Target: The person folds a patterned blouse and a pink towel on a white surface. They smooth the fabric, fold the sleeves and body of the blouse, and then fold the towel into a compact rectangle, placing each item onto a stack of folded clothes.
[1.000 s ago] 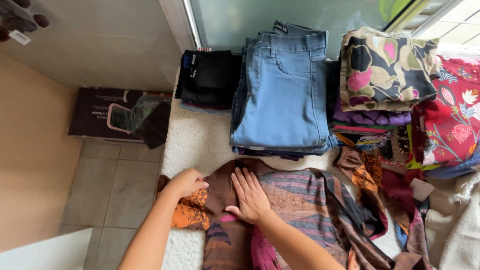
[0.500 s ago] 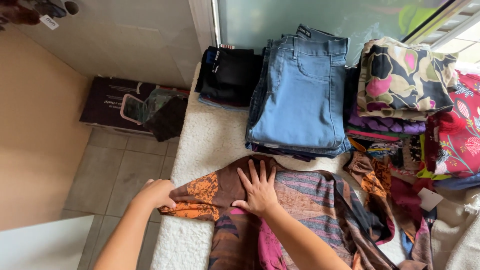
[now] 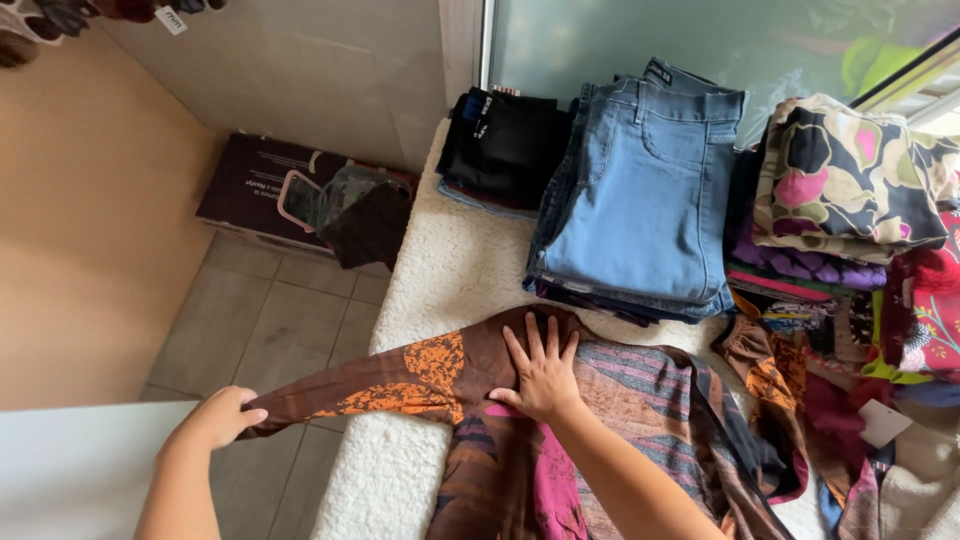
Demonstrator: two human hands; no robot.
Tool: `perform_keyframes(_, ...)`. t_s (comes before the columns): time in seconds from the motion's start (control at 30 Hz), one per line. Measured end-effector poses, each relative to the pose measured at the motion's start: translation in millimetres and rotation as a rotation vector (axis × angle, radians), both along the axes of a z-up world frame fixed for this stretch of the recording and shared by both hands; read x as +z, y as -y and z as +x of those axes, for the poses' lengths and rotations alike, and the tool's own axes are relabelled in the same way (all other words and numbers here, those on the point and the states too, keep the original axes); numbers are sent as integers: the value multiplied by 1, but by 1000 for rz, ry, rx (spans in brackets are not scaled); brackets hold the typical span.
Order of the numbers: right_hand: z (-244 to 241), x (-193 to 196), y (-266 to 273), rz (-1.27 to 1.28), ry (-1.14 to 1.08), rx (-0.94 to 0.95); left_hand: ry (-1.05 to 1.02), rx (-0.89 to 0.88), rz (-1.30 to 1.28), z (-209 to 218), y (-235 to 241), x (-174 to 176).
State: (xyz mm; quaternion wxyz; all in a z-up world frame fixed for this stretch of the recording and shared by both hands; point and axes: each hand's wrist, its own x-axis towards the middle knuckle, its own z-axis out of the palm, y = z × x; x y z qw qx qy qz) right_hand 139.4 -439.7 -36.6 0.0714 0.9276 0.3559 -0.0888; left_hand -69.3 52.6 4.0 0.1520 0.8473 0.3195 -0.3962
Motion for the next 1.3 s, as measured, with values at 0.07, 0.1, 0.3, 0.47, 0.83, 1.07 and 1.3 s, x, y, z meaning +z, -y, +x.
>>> perform_keyframes(0.07, 1, 0, -1, 28, 45, 8, 65, 121, -53, -13, -3, 13)
perform_keyframes(0.1, 1, 7, -4, -31, -37, -24, 139, 176, -27, -21, -7, 14)
perform_keyframes(0.3, 4, 11, -6, -94, -164, -65, 675, 473, -66, -41, 1, 49)
perform_keyframes(0.47, 6, 10, -7, -138, -204, -67, 944, 510, -174, -46, -7, 50)
perform_keyframes(0.83, 2, 15, -12, -172, -120, -48, 845, 836, -233, -69, -32, 31)
perform_keyframes(1.07, -34, 3, -18, 284, -6, 206, 1217, 1121, -58, -65, -27, -77)
perform_keyframes(1.3, -46, 3, -30, 112, 16, 128, 1107, 470, 555, -82, -41, -75)
